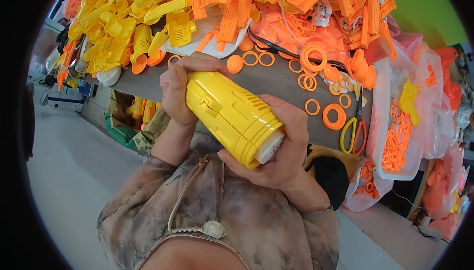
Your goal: Assembling various plastic components and internal parts of toy guns.
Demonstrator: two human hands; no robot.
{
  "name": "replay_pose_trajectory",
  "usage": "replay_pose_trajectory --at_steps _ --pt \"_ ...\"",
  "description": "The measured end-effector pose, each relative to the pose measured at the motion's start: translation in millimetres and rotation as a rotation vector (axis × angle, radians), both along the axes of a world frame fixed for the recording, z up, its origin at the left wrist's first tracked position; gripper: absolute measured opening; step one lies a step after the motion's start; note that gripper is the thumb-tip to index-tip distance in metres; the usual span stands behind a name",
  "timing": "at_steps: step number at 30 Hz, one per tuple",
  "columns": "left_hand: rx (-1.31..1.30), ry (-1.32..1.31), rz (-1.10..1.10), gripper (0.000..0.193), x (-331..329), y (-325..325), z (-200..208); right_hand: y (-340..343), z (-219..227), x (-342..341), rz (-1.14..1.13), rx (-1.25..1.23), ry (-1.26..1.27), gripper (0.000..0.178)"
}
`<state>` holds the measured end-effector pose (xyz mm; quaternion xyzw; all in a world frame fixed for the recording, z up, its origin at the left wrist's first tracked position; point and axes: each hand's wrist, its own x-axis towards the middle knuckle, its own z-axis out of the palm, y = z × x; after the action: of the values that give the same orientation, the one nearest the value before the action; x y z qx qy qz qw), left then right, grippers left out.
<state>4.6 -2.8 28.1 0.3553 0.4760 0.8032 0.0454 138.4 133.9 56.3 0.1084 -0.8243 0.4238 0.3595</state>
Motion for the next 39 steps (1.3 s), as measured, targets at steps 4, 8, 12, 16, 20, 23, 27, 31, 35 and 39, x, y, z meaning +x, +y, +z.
replay_pose_trajectory --at_steps 4,8,12,16,20,23,27,31,35,39 --pt "-0.037 0.012 0.032 0.054 0 1 3 4 -4 -4 0.020 -0.015 0.026 0.085" --pt "-0.081 0.174 0.110 0.056 -2 -2 5 2 -11 -8 0.022 0.034 0.075 0.087" --pt "-0.024 0.066 0.046 0.052 2 -4 10 -12 -5 -3 -0.013 0.159 0.157 0.090" --pt "-0.036 0.089 0.013 0.044 -6 -8 8 -19 -10 -5 -0.054 0.146 0.147 0.090" --pt "-0.073 0.072 0.002 0.044 -3 -7 11 -11 -6 -2 -0.054 0.178 0.110 0.089" --pt "-0.088 0.299 -0.058 0.051 -14 -13 22 -11 -4 -3 -0.018 0.168 0.137 0.088" --pt "-0.226 0.498 -0.089 0.066 -14 -23 29 -14 -4 0 0.012 0.115 0.135 0.088" --pt "-0.218 0.515 -0.099 0.068 -12 -24 26 -16 -3 3 0.018 0.098 0.132 0.087" --pt "-0.199 0.589 -0.065 0.064 -17 -24 17 -7 2 0 0.035 0.153 0.111 0.082" --pt "-0.399 0.993 -0.025 0.073 -18 -20 50 0 -2 3 0.099 0.083 0.120 0.075"
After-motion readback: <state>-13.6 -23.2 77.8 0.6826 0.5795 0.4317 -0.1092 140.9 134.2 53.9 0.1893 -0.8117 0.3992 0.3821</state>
